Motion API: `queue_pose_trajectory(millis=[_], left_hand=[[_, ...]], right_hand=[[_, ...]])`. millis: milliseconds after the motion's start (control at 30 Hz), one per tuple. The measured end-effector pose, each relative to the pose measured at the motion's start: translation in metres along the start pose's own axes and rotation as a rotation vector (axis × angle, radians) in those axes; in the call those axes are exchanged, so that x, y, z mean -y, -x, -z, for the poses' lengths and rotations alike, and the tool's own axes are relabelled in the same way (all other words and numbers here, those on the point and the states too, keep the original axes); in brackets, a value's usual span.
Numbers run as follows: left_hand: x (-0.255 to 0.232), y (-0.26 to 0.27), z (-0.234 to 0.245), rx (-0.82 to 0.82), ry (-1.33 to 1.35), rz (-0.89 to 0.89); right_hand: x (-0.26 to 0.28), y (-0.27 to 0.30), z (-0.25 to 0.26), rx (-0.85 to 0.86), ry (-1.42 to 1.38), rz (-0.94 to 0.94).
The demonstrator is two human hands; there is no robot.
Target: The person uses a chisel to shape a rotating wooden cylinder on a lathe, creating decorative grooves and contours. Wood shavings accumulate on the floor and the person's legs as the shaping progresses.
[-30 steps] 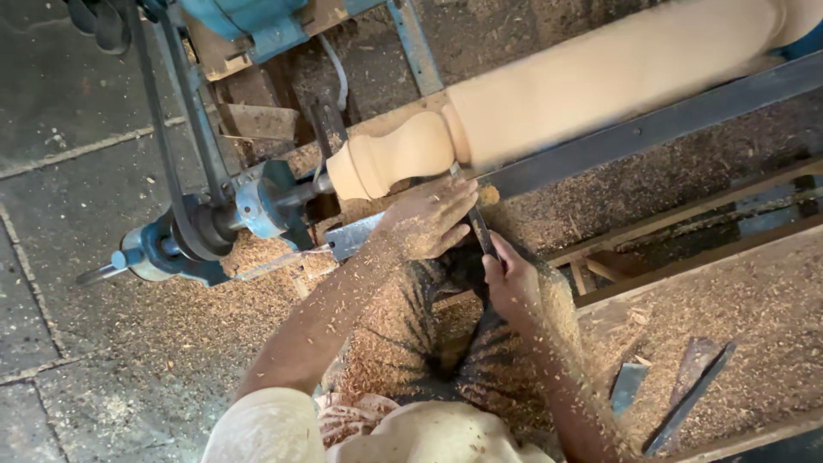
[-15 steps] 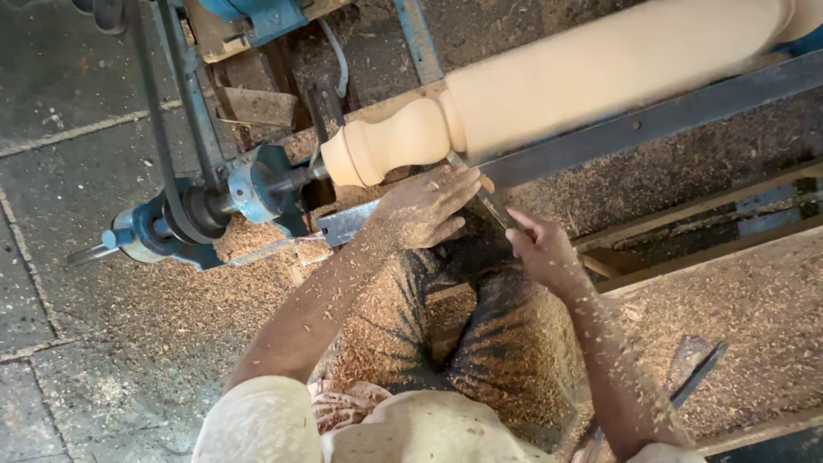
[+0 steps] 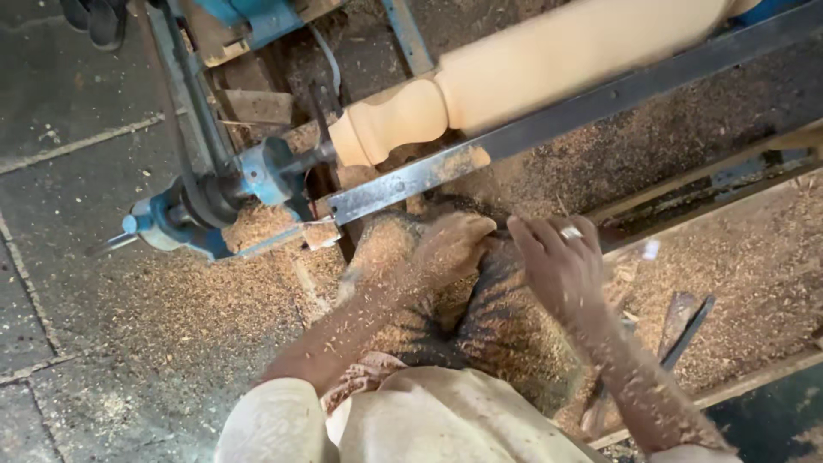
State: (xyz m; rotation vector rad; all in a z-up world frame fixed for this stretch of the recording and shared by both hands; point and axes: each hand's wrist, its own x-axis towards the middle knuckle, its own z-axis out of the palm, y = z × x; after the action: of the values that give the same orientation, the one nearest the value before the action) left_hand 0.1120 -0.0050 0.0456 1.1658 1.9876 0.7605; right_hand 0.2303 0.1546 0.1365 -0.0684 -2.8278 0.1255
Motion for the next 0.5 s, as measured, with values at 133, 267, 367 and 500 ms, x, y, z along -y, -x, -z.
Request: queue_pose_trajectory(millis=[133, 267, 367, 500], left_hand=[[-0.028, 0.021, -0.034, -0.379, 0.570, -0.054], [-0.015, 0.038, -0.058, -0.269, 0.821, -0.130], [0.015, 0.032, -0.047, 0.069, 0.294, 0.212], [0.054, -0.010, -0.008, -0.408, -0.486, -0.249]], right_hand=[[0.060, 0.040, -0.011, -0.285, -0.163, -0.276], [0.077, 0.069, -0.058, 0.180, -1.205, -0.869], [0.063, 0.083, -0.079, 0.347, -1.154, -0.986], [0.034, 0.084, -0.109, 0.564, -1.040, -1.168]])
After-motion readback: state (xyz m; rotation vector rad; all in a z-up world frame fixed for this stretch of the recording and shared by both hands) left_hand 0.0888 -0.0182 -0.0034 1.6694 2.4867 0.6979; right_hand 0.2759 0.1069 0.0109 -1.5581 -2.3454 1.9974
